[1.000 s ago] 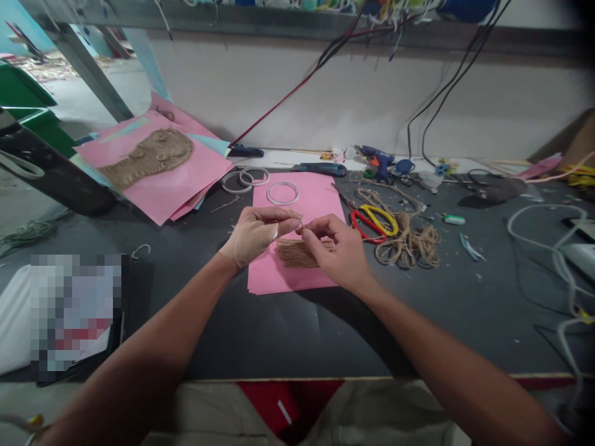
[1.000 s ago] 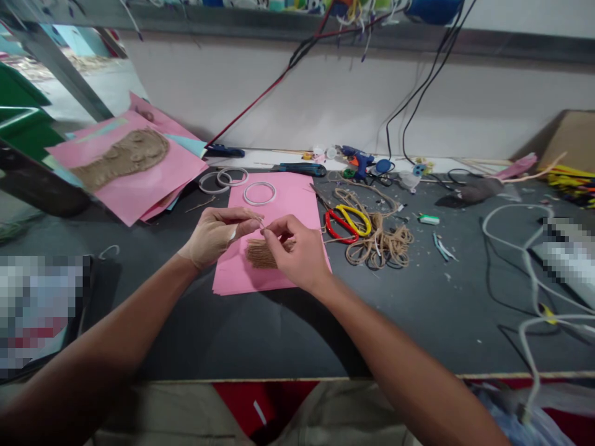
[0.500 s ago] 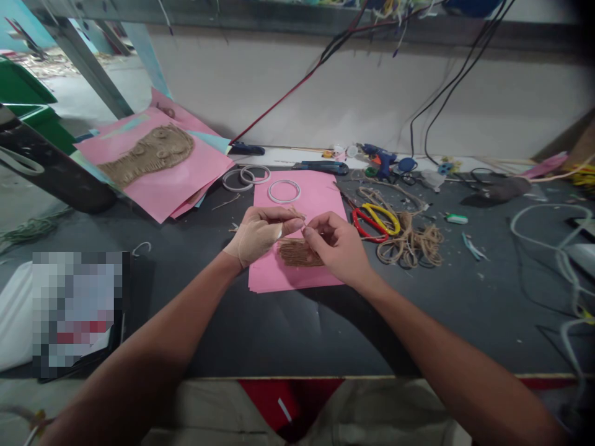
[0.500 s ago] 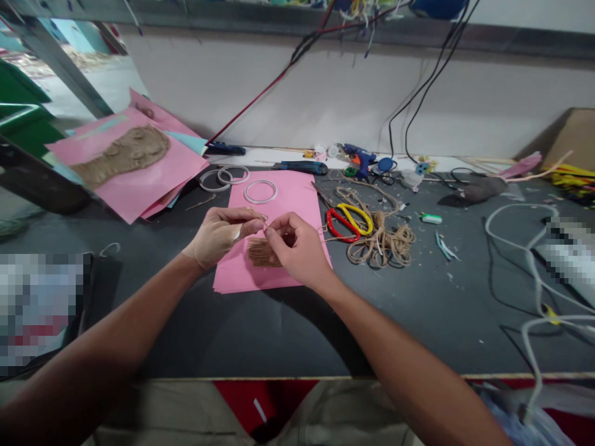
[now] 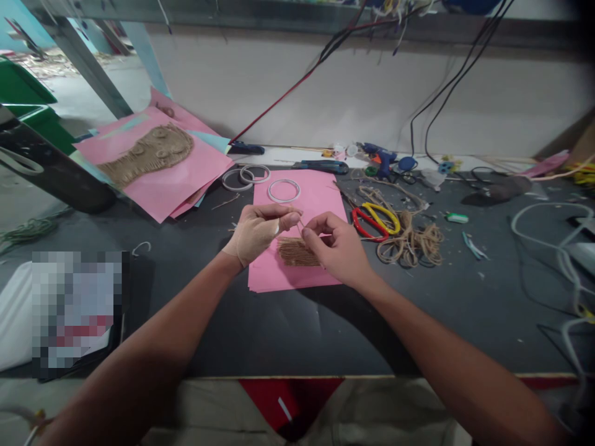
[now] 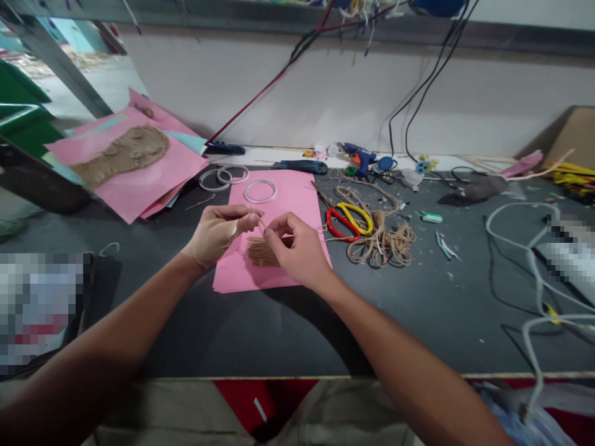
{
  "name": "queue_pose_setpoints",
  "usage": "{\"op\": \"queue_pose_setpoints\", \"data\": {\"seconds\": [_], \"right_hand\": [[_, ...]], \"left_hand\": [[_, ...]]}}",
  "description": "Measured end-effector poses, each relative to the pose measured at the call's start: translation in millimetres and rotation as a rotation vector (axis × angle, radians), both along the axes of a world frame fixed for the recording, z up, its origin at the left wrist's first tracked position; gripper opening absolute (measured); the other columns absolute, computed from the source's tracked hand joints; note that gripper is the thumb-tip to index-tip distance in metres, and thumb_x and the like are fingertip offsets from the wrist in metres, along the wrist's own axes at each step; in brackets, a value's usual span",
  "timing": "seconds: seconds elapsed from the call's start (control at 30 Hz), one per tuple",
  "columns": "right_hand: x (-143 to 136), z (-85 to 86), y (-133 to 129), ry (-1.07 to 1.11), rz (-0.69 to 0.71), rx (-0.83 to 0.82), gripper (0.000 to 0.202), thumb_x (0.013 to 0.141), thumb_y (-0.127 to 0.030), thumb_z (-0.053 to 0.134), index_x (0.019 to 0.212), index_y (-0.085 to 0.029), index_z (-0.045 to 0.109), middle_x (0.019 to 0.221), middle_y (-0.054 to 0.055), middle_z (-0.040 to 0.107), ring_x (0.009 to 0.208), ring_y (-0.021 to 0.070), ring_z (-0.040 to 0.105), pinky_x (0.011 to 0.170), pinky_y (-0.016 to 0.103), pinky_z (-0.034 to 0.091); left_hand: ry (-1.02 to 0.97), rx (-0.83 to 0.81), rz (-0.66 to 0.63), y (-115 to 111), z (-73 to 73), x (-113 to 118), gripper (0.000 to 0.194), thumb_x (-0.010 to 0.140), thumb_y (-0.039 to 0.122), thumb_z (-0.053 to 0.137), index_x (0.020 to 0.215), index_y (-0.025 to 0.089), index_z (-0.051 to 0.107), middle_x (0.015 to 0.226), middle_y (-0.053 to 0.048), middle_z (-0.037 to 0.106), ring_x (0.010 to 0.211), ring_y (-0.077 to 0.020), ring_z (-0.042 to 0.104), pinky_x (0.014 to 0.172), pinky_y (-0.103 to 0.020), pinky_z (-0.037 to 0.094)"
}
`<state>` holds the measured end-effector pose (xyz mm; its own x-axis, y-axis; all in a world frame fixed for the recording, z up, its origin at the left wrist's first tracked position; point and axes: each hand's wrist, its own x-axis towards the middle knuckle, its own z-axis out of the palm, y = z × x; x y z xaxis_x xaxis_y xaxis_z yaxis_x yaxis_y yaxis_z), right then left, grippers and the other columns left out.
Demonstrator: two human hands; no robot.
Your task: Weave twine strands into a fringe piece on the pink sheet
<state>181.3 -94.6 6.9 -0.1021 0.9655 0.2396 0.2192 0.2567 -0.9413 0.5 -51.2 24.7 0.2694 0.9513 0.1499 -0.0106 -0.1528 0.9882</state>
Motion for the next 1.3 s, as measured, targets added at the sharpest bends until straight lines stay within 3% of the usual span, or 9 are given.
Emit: {"op": "queue_pose_setpoints", "data": {"seconds": [0.17,0.57,0.87,1.1,1.3], "right_hand": [[-1,1.1,0,0.034,0.013,-0.052,0.02,0.089,-0.039,0.068,0.088,-0.021,0.059,0.073,0.001,0.067,0.064,0.0143,0.062,0.058,0.028,0.047],[-1,6.0,-4,0.058,0.085,-0.109,0.034,0.09,-0.051,0.068,0.104,-0.021,0.058,0.066,-0.002,0.067,0.057,0.0127,0.061,0.052,0.025,0.042],[4,-1.0,2,0.013,0.011,-0.02,0.033,0.094,-0.047,0.065,0.114,-0.022,0.058,0.065,-0.003,0.062,0.057,0.012,0.057,0.052,0.025,0.043],[4,-1.1,3,0.094,-0.008,0.028,0.022,0.096,-0.042,0.063,0.098,-0.02,0.06,0.066,-0.005,0.063,0.042,0.0062,0.049,0.042,0.022,0.039],[4,0.3,4,0.1,-0.01,0.017,0.021,0.096,-0.04,0.063,0.093,-0.019,0.059,0.067,-0.004,0.063,0.044,0.0066,0.053,0.042,0.022,0.041]], "left_hand": [[0.01,-0.001,0.039,2,-2.6,-1,0.035,0.069,0.048,0.087,0.089,0.019,0.082,0.088,-0.007,0.078,0.08,-0.0164,0.066,0.079,-0.031,0.054],[-0.049,-0.012,0.061,1,-3.7,1,0.032,0.065,0.043,0.089,0.078,0.016,0.078,0.071,-0.002,0.07,0.065,-0.0112,0.057,0.064,-0.026,0.048],[-0.04,0.068,0.088,6,-10.1,0,0.022,0.08,0.038,0.078,0.077,0.017,0.076,0.07,-0.002,0.067,0.065,-0.0111,0.055,0.062,-0.025,0.044],[-0.084,0.043,0.072,7,-10.1,1,0.02,0.084,0.033,0.073,0.075,0.015,0.071,0.075,-0.003,0.07,0.063,-0.0096,0.054,0.061,-0.025,0.044],[-0.131,0.021,0.057,9,-12.2,0,0.016,0.082,0.028,0.074,0.078,0.015,0.067,0.076,-0.004,0.072,0.064,-0.0095,0.057,0.063,-0.025,0.046]]}}
